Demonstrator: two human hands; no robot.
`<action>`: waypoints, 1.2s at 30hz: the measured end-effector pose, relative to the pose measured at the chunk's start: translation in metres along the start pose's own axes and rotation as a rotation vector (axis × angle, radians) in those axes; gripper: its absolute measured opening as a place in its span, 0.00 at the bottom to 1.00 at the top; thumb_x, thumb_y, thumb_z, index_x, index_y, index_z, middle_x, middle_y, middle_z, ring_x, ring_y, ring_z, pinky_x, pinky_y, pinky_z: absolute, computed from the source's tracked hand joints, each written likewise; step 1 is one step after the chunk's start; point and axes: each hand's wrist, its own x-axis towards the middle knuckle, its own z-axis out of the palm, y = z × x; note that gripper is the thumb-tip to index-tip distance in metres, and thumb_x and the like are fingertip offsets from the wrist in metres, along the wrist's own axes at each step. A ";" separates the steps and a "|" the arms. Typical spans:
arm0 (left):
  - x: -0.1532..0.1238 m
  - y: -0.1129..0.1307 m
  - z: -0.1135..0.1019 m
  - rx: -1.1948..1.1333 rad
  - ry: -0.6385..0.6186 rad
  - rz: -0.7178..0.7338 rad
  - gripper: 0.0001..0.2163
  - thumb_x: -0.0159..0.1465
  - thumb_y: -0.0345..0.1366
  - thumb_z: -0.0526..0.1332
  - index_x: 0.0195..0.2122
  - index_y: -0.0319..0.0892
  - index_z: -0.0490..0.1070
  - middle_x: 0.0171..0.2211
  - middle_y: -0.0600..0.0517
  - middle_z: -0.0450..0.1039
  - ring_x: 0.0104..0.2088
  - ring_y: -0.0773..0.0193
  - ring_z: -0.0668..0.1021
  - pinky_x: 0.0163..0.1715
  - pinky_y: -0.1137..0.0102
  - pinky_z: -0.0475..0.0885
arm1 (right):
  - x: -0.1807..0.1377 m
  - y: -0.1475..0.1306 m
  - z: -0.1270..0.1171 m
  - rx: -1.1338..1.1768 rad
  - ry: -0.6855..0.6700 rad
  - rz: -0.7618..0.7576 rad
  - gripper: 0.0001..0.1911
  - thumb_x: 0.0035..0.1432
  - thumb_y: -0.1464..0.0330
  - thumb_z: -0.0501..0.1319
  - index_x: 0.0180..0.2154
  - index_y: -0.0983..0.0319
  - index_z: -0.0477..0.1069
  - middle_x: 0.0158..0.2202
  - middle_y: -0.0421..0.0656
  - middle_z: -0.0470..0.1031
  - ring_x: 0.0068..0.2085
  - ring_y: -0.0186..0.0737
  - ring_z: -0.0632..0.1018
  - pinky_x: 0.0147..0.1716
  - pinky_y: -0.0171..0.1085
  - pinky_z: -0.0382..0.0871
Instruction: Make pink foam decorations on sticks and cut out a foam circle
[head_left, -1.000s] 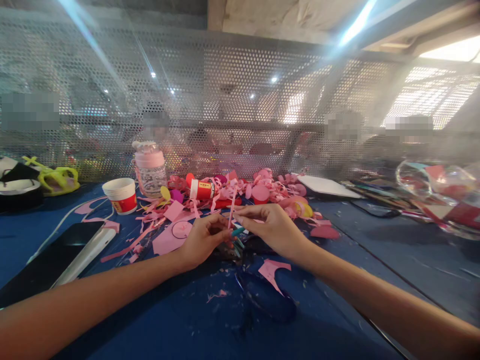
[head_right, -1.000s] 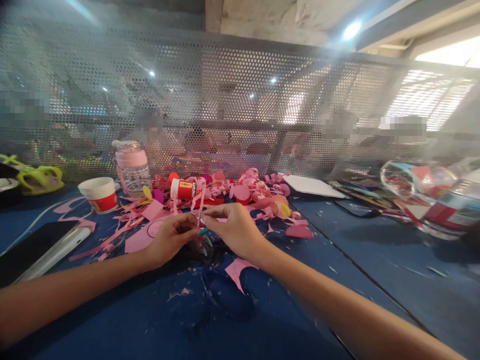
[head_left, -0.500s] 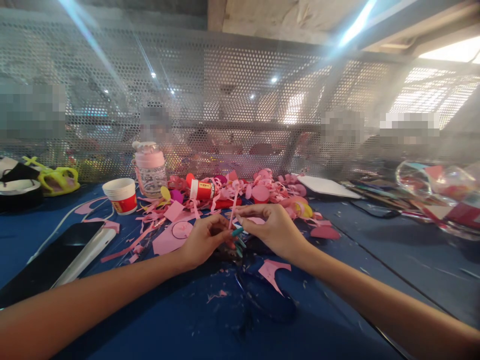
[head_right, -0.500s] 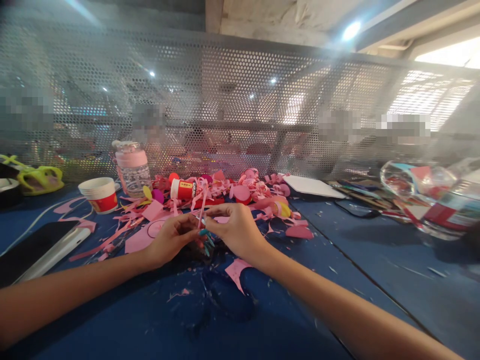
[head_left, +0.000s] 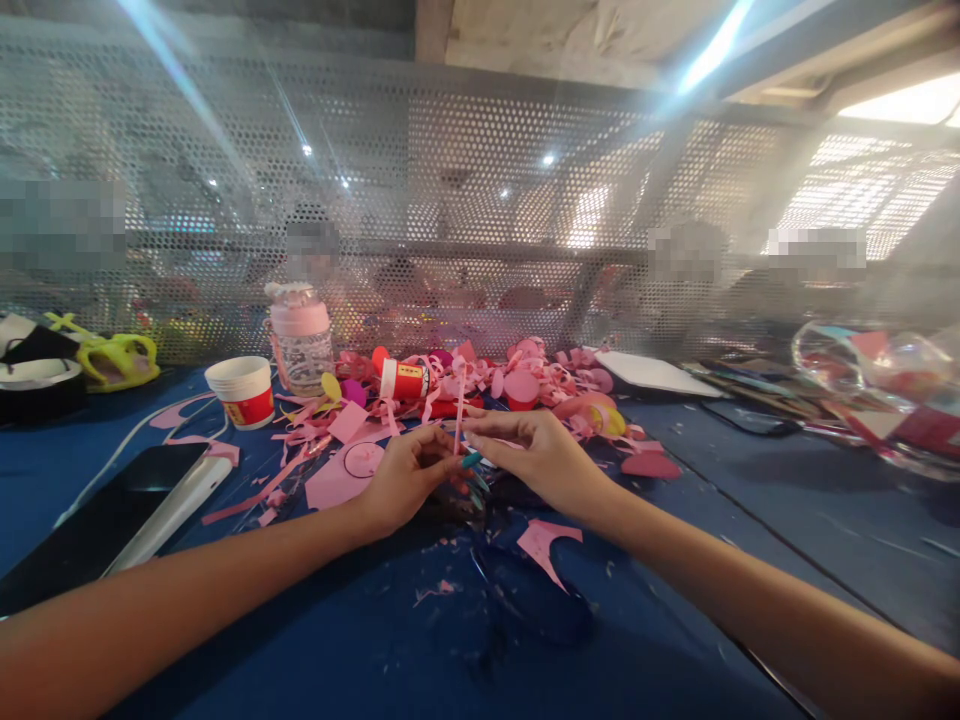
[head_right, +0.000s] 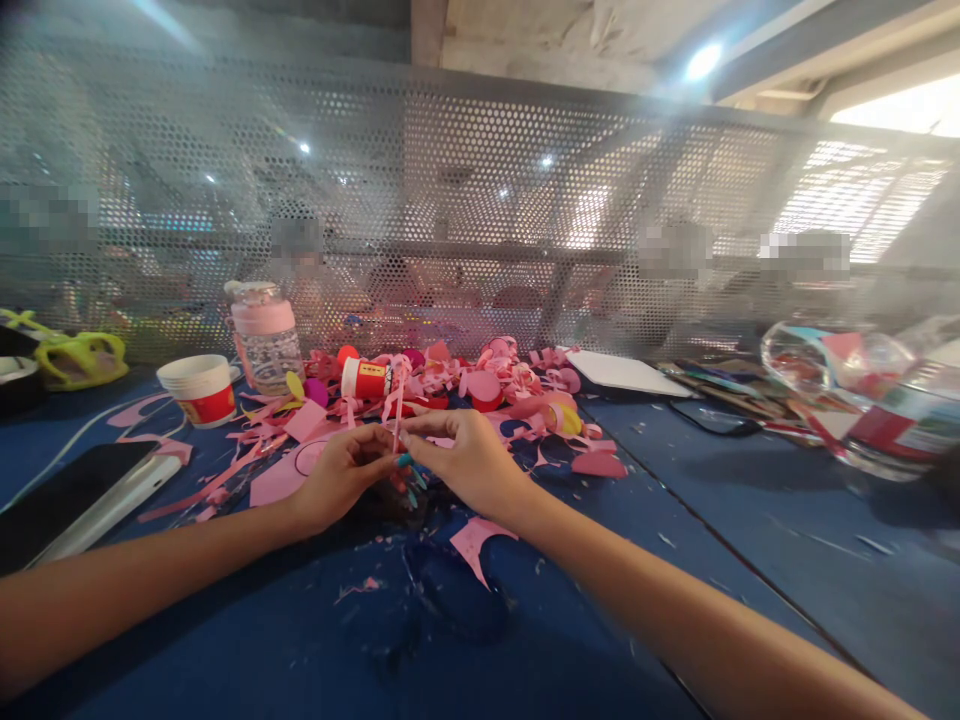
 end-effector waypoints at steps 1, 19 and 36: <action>0.000 0.000 0.000 0.004 0.004 -0.004 0.11 0.50 0.38 0.65 0.27 0.38 0.65 0.21 0.56 0.72 0.20 0.69 0.75 0.23 0.74 0.71 | 0.000 0.000 0.000 0.005 -0.005 0.004 0.11 0.51 0.69 0.59 0.37 0.57 0.76 0.38 0.40 0.78 0.43 0.41 0.77 0.46 0.40 0.69; -0.002 0.002 0.001 0.139 -0.006 -0.004 0.10 0.52 0.40 0.63 0.26 0.39 0.65 0.21 0.55 0.71 0.21 0.68 0.76 0.24 0.74 0.70 | 0.000 -0.003 0.000 -0.148 -0.037 -0.015 0.11 0.53 0.71 0.56 0.34 0.59 0.78 0.32 0.40 0.79 0.37 0.43 0.77 0.46 0.43 0.67; -0.002 0.000 0.000 0.104 -0.006 0.036 0.12 0.52 0.40 0.64 0.27 0.39 0.64 0.22 0.56 0.70 0.23 0.67 0.77 0.25 0.73 0.71 | 0.000 0.001 -0.002 -0.171 0.069 -0.031 0.11 0.51 0.72 0.57 0.34 0.59 0.77 0.34 0.41 0.79 0.39 0.41 0.78 0.42 0.39 0.70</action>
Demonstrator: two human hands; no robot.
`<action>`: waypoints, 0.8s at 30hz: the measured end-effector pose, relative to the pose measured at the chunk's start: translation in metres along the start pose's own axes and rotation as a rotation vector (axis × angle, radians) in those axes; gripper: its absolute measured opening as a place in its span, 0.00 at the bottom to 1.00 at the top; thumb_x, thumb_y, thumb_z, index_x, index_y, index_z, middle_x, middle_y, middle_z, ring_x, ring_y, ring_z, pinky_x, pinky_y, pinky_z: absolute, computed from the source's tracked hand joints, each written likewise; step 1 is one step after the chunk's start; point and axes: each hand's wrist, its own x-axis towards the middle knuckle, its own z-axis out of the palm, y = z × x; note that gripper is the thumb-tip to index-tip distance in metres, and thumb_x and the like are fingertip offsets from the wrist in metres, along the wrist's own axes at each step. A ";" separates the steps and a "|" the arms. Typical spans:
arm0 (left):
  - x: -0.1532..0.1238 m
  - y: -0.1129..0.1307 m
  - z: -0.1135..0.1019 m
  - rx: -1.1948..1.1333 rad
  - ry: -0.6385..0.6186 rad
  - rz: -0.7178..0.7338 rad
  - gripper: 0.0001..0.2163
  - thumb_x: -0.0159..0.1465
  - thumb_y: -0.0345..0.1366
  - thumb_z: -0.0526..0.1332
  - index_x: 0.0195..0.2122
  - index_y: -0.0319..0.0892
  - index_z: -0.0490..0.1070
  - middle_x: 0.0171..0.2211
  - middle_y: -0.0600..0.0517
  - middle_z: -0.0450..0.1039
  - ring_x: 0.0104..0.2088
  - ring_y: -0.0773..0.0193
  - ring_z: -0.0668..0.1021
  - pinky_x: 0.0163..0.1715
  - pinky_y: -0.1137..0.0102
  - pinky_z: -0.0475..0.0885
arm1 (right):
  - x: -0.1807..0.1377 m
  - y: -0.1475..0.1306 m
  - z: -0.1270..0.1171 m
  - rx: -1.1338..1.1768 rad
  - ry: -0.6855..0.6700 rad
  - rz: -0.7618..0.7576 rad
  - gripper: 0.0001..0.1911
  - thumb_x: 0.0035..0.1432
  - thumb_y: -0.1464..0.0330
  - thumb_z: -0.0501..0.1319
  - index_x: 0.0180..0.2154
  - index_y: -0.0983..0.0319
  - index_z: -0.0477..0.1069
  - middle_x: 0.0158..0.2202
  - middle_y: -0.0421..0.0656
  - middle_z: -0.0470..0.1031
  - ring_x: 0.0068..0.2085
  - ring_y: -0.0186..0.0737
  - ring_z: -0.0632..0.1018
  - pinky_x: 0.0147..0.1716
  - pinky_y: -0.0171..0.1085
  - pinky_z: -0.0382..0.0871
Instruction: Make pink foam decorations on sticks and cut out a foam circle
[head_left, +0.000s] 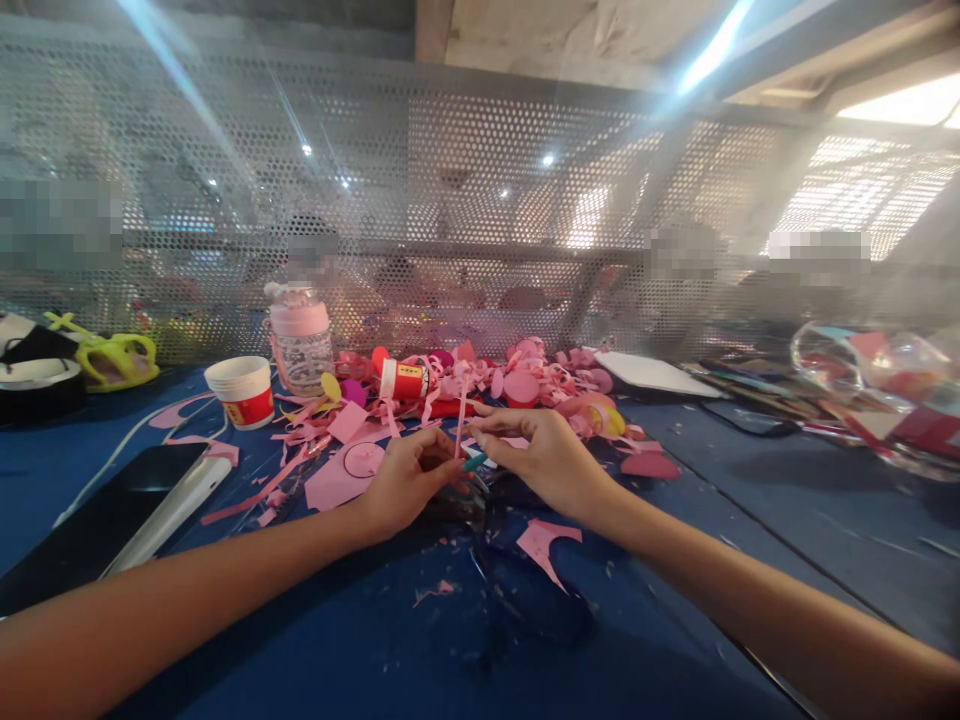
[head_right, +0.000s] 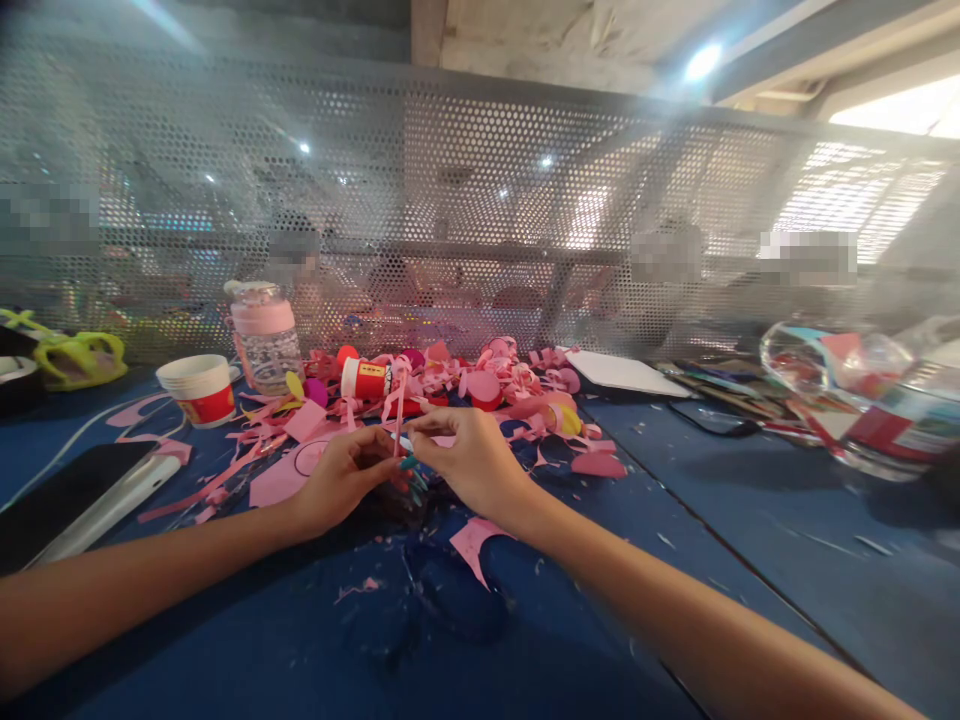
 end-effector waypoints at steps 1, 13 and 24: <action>0.000 0.000 0.000 -0.012 0.005 -0.002 0.12 0.51 0.41 0.64 0.27 0.39 0.64 0.22 0.56 0.70 0.23 0.68 0.77 0.25 0.73 0.71 | 0.000 -0.001 0.000 0.008 -0.002 0.000 0.10 0.51 0.71 0.57 0.34 0.58 0.77 0.35 0.40 0.79 0.40 0.41 0.77 0.42 0.40 0.70; 0.000 0.002 0.001 -0.034 0.005 -0.044 0.13 0.50 0.41 0.65 0.27 0.39 0.64 0.22 0.56 0.69 0.22 0.68 0.76 0.23 0.73 0.71 | 0.001 -0.001 0.000 0.071 -0.094 0.017 0.10 0.53 0.69 0.58 0.34 0.54 0.77 0.35 0.37 0.79 0.40 0.41 0.77 0.45 0.41 0.69; 0.001 0.000 0.001 -0.003 0.017 -0.085 0.12 0.51 0.41 0.64 0.26 0.39 0.64 0.22 0.56 0.71 0.22 0.67 0.76 0.22 0.73 0.70 | -0.002 0.000 0.007 0.059 -0.044 -0.003 0.12 0.52 0.72 0.56 0.34 0.58 0.77 0.32 0.39 0.79 0.41 0.42 0.77 0.45 0.42 0.69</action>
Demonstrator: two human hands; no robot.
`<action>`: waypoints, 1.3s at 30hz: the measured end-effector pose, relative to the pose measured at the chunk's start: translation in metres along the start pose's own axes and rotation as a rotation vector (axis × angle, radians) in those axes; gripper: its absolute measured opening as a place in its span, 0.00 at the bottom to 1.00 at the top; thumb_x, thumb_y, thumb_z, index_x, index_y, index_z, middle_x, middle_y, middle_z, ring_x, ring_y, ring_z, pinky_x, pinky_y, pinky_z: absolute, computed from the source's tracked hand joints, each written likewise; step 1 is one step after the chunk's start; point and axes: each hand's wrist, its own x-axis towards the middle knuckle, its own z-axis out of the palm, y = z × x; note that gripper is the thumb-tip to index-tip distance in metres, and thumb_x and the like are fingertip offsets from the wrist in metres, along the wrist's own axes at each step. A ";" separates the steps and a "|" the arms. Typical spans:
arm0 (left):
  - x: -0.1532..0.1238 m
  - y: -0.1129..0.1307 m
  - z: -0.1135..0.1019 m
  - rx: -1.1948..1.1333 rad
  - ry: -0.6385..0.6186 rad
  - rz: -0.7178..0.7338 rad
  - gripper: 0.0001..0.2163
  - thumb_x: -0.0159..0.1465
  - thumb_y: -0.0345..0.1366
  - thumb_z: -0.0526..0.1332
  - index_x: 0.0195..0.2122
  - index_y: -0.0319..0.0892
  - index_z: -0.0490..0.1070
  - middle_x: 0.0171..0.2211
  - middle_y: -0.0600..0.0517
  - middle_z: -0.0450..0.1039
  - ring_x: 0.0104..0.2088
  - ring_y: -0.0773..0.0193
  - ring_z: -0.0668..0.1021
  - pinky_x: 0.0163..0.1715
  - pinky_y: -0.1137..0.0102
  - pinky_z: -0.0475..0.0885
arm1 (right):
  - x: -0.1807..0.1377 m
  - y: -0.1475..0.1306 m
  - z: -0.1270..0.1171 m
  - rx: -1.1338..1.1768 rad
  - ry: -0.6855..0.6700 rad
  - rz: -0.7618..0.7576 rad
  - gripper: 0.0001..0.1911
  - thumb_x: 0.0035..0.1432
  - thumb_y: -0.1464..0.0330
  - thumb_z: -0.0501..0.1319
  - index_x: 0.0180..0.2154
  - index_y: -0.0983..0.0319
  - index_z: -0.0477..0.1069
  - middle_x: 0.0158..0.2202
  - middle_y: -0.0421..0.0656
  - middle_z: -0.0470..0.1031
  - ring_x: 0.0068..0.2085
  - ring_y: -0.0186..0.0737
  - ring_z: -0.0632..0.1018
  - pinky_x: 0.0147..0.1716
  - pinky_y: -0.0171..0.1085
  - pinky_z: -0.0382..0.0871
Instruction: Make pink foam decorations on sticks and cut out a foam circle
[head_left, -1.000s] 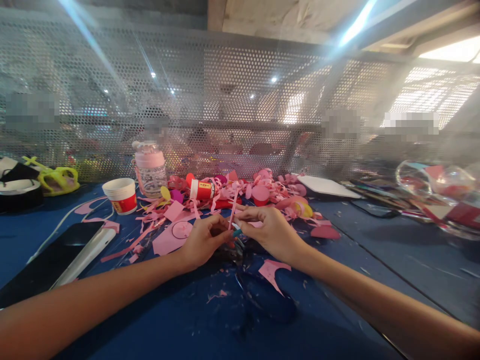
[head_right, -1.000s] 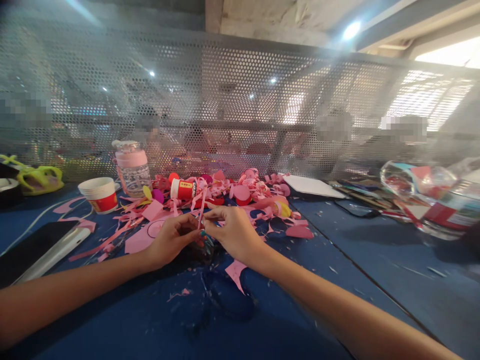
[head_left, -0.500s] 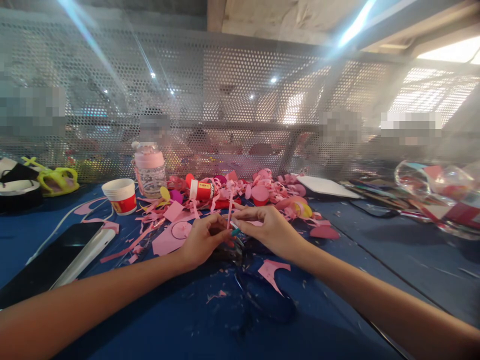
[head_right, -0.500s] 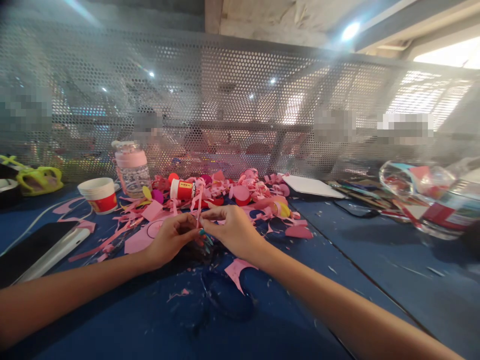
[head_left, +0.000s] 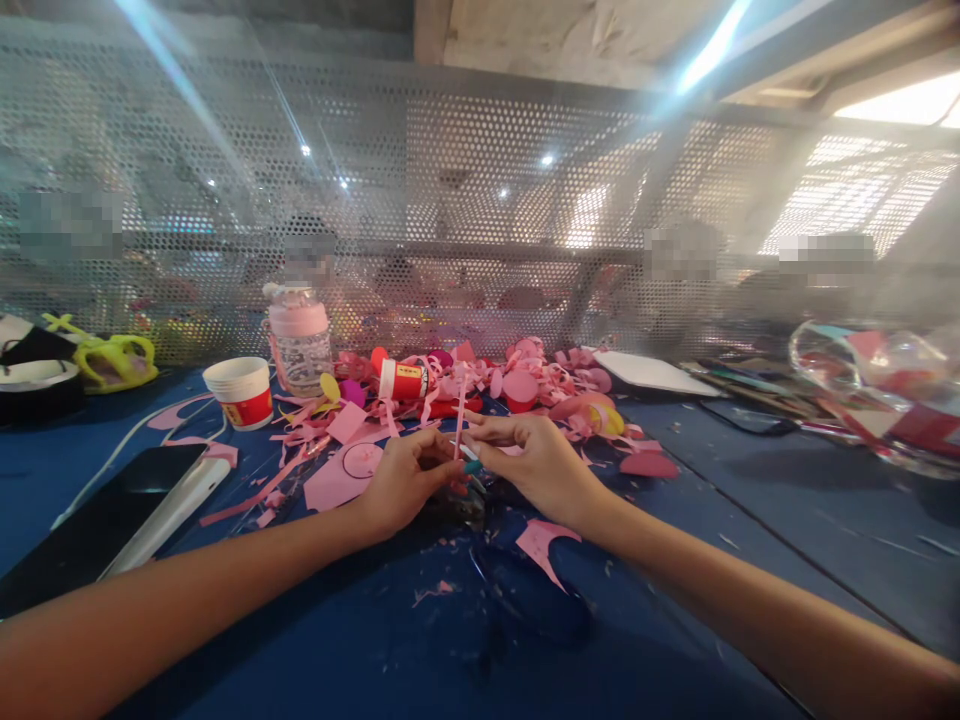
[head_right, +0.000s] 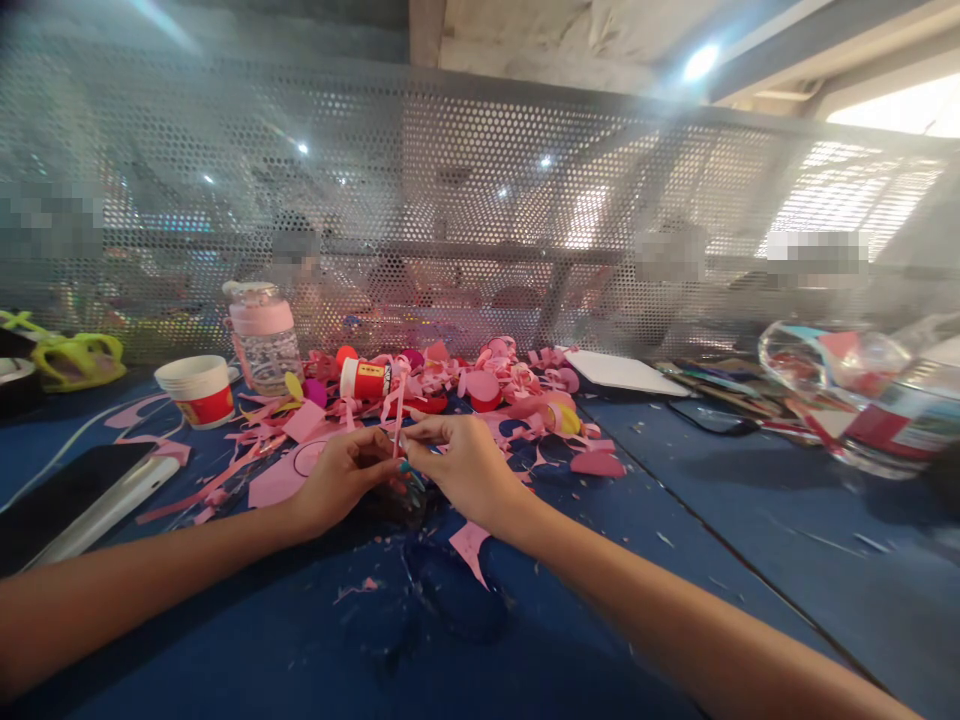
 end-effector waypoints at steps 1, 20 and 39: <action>0.000 0.000 0.000 0.001 -0.001 0.002 0.12 0.50 0.41 0.65 0.26 0.39 0.64 0.21 0.56 0.71 0.22 0.67 0.76 0.23 0.73 0.71 | -0.001 0.000 0.001 -0.006 0.015 -0.001 0.11 0.52 0.73 0.56 0.34 0.58 0.77 0.31 0.39 0.79 0.42 0.43 0.77 0.45 0.41 0.69; 0.001 0.000 -0.001 0.066 0.023 0.085 0.08 0.52 0.35 0.63 0.24 0.40 0.64 0.20 0.57 0.72 0.22 0.69 0.75 0.24 0.75 0.69 | -0.007 -0.005 0.009 -0.232 0.174 -0.036 0.09 0.42 0.75 0.60 0.29 0.63 0.76 0.35 0.46 0.79 0.41 0.48 0.78 0.41 0.41 0.71; 0.003 -0.001 0.001 -0.152 0.020 0.027 0.13 0.45 0.39 0.68 0.23 0.38 0.65 0.20 0.57 0.72 0.21 0.68 0.76 0.24 0.73 0.73 | -0.003 0.000 -0.001 -0.190 0.056 -0.048 0.14 0.53 0.68 0.57 0.42 0.61 0.74 0.44 0.44 0.76 0.46 0.44 0.76 0.47 0.42 0.69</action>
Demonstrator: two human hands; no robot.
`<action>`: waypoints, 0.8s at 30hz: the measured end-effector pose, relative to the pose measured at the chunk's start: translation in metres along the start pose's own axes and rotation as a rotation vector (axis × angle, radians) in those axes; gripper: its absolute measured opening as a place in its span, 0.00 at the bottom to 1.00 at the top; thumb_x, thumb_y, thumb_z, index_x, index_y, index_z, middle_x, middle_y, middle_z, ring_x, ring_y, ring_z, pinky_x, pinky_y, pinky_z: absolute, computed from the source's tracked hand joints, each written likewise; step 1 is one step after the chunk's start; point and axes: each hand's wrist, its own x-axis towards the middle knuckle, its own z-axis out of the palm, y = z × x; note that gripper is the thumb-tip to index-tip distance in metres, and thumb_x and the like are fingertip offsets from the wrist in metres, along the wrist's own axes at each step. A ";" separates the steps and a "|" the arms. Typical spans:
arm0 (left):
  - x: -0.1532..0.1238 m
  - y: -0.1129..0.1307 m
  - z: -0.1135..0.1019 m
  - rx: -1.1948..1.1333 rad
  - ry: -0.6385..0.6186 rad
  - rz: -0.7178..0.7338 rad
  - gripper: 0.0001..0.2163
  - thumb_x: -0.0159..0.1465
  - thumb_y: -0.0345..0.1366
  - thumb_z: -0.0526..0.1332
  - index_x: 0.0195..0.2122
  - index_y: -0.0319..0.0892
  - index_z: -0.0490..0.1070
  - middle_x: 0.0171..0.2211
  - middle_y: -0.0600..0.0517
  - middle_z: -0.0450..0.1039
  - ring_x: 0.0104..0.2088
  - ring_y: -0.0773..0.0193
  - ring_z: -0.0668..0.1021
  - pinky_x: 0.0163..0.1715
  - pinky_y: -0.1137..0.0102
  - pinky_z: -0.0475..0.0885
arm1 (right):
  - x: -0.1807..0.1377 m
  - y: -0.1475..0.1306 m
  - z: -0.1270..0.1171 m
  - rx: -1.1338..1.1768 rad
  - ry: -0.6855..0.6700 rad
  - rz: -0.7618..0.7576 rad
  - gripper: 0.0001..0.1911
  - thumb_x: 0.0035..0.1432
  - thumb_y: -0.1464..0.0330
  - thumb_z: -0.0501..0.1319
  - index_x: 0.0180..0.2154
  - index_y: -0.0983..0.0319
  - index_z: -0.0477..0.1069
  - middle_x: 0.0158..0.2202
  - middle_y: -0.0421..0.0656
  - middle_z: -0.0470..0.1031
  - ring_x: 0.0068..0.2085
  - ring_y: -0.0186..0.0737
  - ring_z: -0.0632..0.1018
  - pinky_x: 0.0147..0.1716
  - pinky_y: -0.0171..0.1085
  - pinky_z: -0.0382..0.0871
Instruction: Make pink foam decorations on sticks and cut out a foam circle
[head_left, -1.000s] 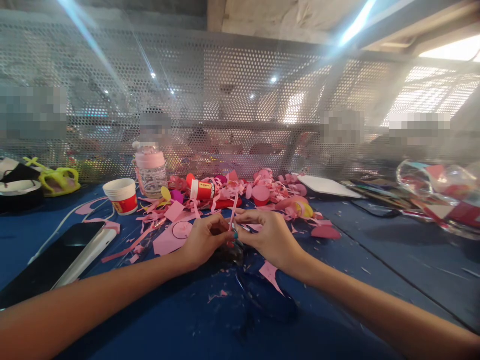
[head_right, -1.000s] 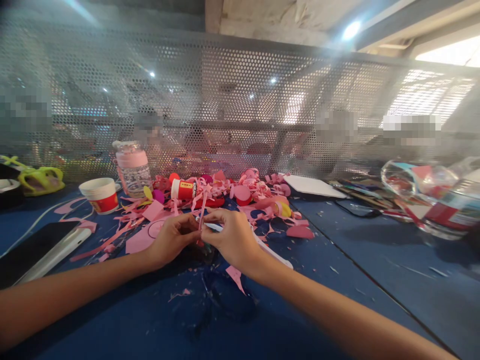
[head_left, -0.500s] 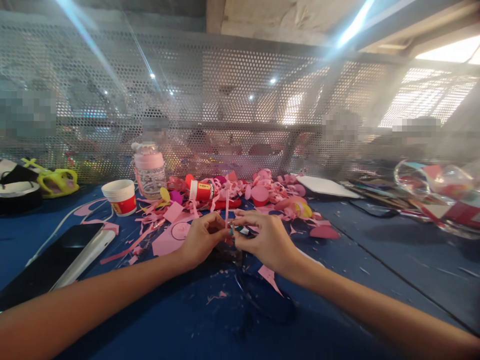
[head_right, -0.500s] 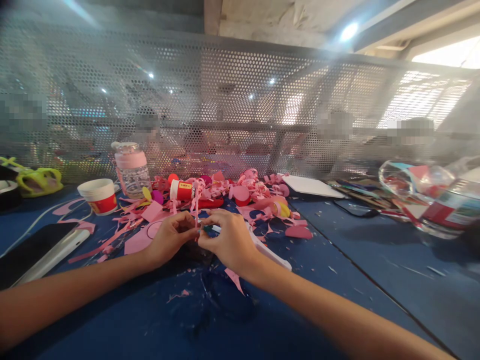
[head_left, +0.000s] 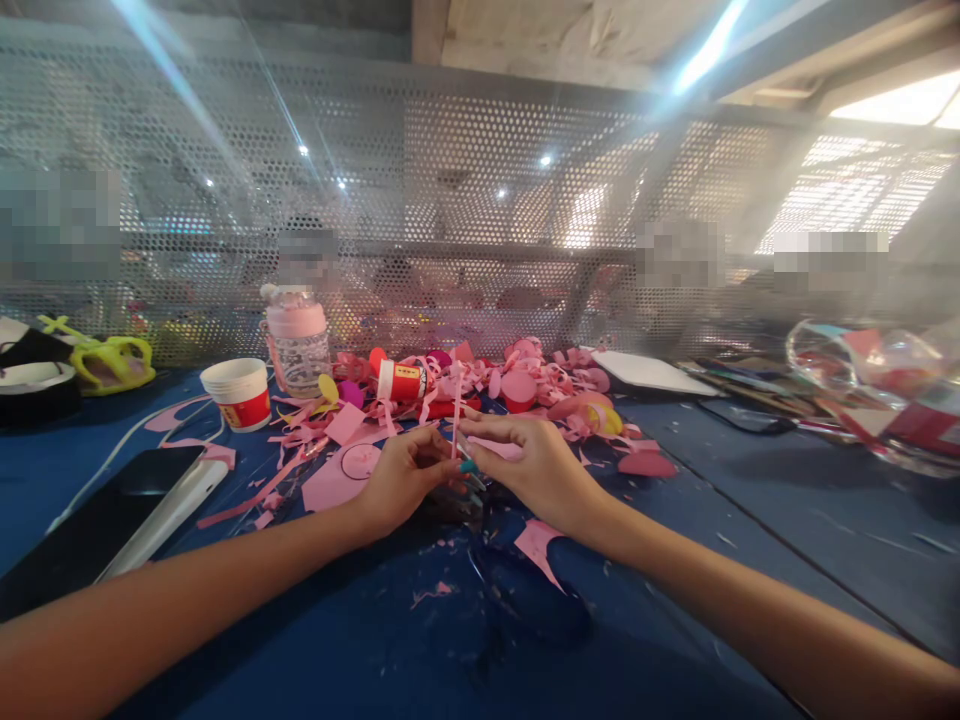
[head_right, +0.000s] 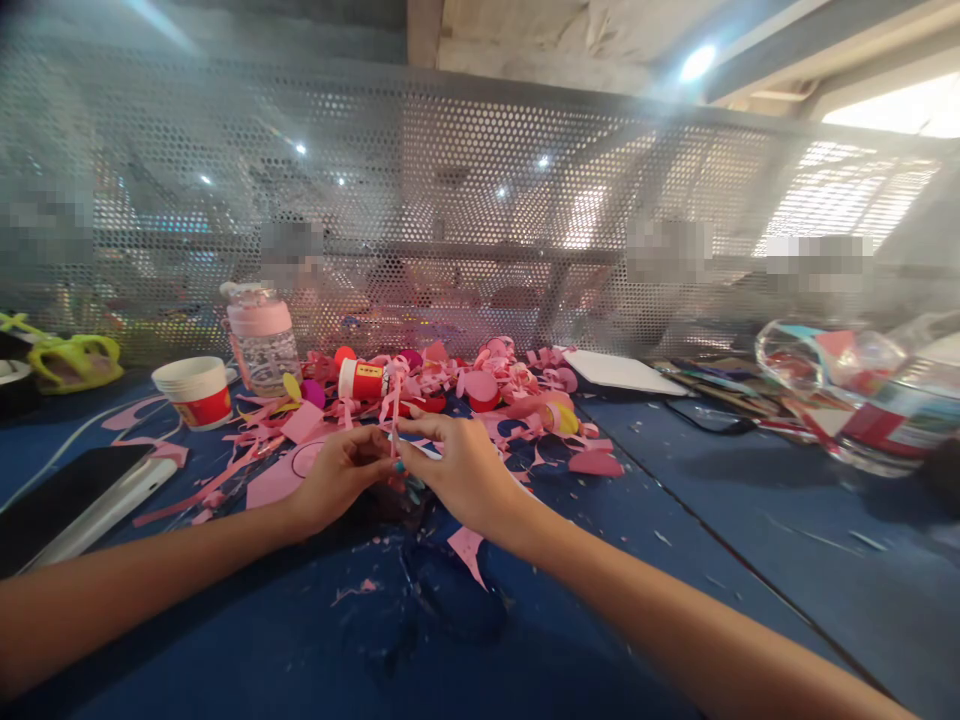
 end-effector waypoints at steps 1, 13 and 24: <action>0.000 0.000 0.000 0.001 -0.003 -0.003 0.13 0.45 0.38 0.68 0.23 0.38 0.65 0.20 0.58 0.71 0.21 0.69 0.76 0.24 0.73 0.73 | 0.000 0.000 0.000 0.000 0.008 -0.005 0.13 0.53 0.69 0.57 0.41 0.61 0.75 0.42 0.44 0.77 0.45 0.44 0.76 0.45 0.42 0.70; -0.003 0.005 0.001 0.064 -0.024 -0.044 0.13 0.46 0.39 0.68 0.24 0.38 0.65 0.18 0.56 0.72 0.19 0.69 0.75 0.21 0.76 0.71 | -0.001 -0.003 0.001 0.003 0.006 -0.034 0.13 0.51 0.74 0.57 0.39 0.61 0.76 0.38 0.43 0.78 0.41 0.44 0.77 0.43 0.41 0.71; -0.001 0.000 -0.001 0.039 -0.022 -0.009 0.13 0.47 0.40 0.67 0.24 0.38 0.64 0.19 0.56 0.72 0.21 0.69 0.76 0.22 0.75 0.72 | -0.001 -0.007 0.002 -0.079 0.073 0.016 0.14 0.50 0.73 0.58 0.39 0.62 0.75 0.40 0.45 0.78 0.41 0.44 0.78 0.43 0.41 0.71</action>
